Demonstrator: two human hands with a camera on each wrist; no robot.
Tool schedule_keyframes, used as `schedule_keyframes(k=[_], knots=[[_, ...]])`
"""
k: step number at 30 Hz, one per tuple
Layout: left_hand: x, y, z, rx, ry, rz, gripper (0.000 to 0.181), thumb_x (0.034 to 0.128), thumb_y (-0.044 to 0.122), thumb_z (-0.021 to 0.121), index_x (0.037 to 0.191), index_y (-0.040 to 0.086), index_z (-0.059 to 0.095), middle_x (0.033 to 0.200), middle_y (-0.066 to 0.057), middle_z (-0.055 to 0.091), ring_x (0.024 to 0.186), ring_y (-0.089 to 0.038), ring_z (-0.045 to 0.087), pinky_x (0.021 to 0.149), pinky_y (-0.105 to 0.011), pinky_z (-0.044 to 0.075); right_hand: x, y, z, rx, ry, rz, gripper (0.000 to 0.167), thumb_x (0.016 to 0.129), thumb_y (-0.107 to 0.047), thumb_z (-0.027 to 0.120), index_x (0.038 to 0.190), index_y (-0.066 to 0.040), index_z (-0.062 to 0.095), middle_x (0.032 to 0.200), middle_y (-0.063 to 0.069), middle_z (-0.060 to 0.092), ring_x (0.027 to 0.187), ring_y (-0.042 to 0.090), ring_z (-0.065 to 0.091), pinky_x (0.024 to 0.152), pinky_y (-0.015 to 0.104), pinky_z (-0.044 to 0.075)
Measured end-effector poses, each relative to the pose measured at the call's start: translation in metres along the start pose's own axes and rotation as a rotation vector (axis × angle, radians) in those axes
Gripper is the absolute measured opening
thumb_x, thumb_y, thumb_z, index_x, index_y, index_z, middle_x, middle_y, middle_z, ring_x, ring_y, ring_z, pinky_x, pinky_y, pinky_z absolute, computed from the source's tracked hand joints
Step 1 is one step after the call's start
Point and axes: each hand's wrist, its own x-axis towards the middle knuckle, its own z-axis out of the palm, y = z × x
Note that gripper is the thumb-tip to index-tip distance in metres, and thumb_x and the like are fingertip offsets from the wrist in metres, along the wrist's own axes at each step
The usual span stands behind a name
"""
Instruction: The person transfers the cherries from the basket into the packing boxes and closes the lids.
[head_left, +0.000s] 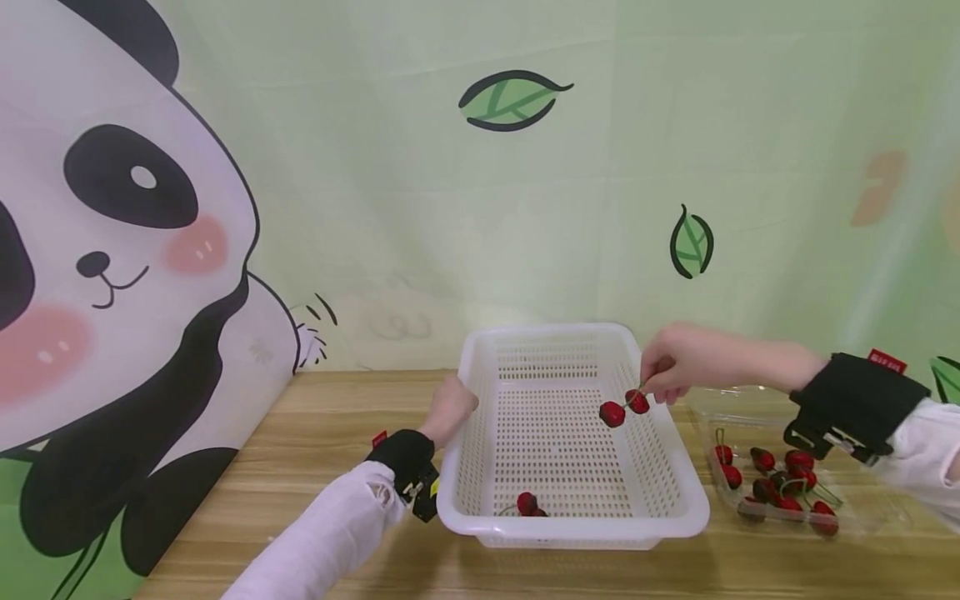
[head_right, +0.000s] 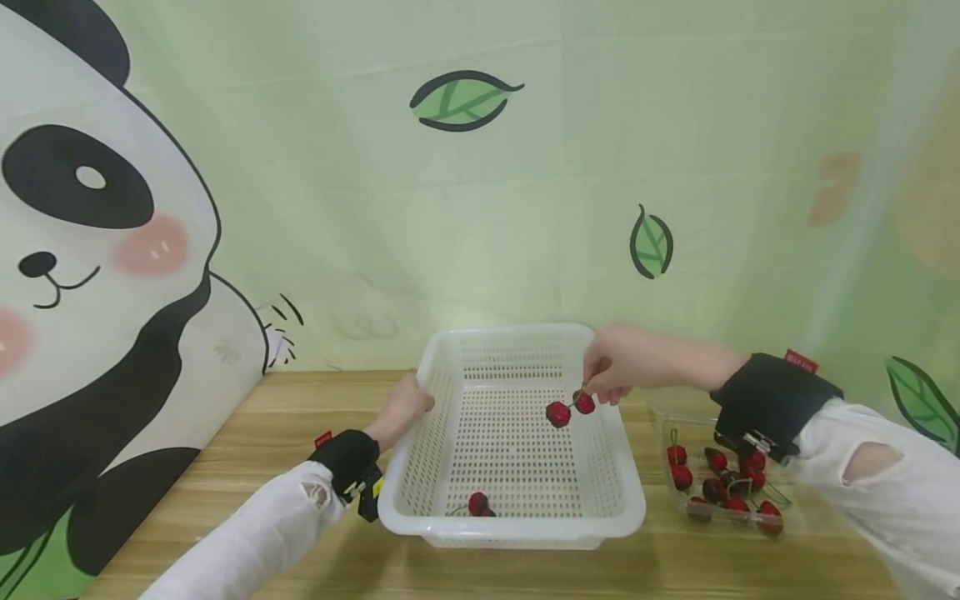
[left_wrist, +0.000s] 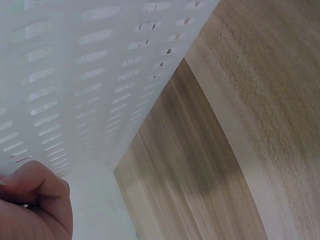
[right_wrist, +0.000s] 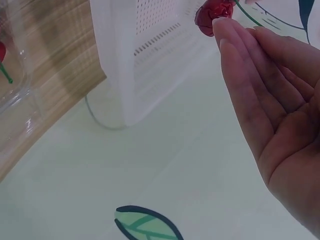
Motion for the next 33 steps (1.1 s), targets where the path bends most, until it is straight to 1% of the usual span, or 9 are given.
schedule_keyframes(k=[6, 13, 19, 22, 25, 27, 33], knots=[[0.001, 0.000, 0.001, -0.004, 0.000, -0.005, 0.028, 0.0701, -0.009, 0.043, 0.098, -0.012, 0.046, 0.084, -0.019, 0.053, 0.067, -0.027, 0.053, 0.057, -0.039, 0.049, -0.014, 0.007, -0.009, -0.025, 0.034, 0.030, 0.008, 0.082, -0.001, 0.060, 0.078, -0.004, 0.066, 0.065, -0.003, 0.059, 0.059, 0.016, 0.058, 0.056, 0.028, 0.049], [0.001, 0.001, 0.001, -0.011, -0.004, -0.003, 0.028, 0.0696, -0.009, 0.043, 0.097, -0.012, 0.045, 0.083, -0.019, 0.052, 0.066, -0.028, 0.053, 0.056, -0.038, 0.049, -0.031, 0.019, -0.016, -0.008, 0.062, 0.080, 0.007, 0.084, -0.004, 0.060, 0.078, -0.005, 0.065, 0.066, -0.003, 0.059, 0.060, 0.016, 0.058, 0.055, 0.030, 0.050], [0.000, 0.001, 0.000, -0.051, -0.024, 0.013, 0.033, 0.0713, -0.009, 0.041, 0.104, -0.013, 0.045, 0.088, -0.020, 0.054, 0.071, -0.030, 0.056, 0.058, -0.040, 0.050, -0.045, 0.032, -0.021, -0.008, 0.067, 0.129, 0.008, 0.085, -0.006, 0.059, 0.080, -0.006, 0.065, 0.068, -0.003, 0.060, 0.061, 0.017, 0.059, 0.056, 0.029, 0.050], [-0.001, 0.001, 0.000, -0.051, -0.022, 0.012, 0.034, 0.0709, -0.010, 0.041, 0.104, -0.012, 0.044, 0.088, -0.020, 0.053, 0.071, -0.030, 0.056, 0.057, -0.039, 0.049, -0.054, 0.037, -0.021, 0.010, 0.068, 0.154, 0.009, 0.086, -0.006, 0.058, 0.080, -0.006, 0.065, 0.069, -0.003, 0.060, 0.063, 0.017, 0.059, 0.057, 0.028, 0.050], [-0.001, 0.001, 0.000, -0.028, -0.012, -0.001, 0.031, 0.0704, -0.009, 0.041, 0.101, -0.012, 0.044, 0.087, -0.019, 0.052, 0.069, -0.029, 0.054, 0.057, -0.038, 0.049, -0.063, 0.043, -0.021, 0.018, 0.077, 0.160, 0.008, 0.086, -0.006, 0.058, 0.080, -0.006, 0.064, 0.069, -0.003, 0.060, 0.063, 0.016, 0.059, 0.056, 0.028, 0.050], [-0.001, 0.001, 0.000, -0.019, -0.010, -0.012, 0.030, 0.0708, -0.009, 0.042, 0.100, -0.012, 0.043, 0.086, -0.019, 0.051, 0.069, -0.028, 0.053, 0.057, -0.038, 0.048, -0.068, 0.048, -0.021, 0.019, 0.084, 0.149, 0.008, 0.086, -0.006, 0.058, 0.080, -0.005, 0.064, 0.069, -0.003, 0.060, 0.062, 0.015, 0.059, 0.055, 0.029, 0.050], [-0.002, 0.002, 0.000, -0.028, -0.014, -0.013, 0.030, 0.0712, -0.010, 0.041, 0.101, -0.012, 0.043, 0.087, -0.019, 0.051, 0.069, -0.028, 0.053, 0.058, -0.038, 0.048, -0.082, 0.064, -0.021, 0.027, 0.087, 0.162, 0.009, 0.086, -0.007, 0.057, 0.080, -0.006, 0.064, 0.067, -0.004, 0.060, 0.061, 0.015, 0.059, 0.055, 0.030, 0.050]])
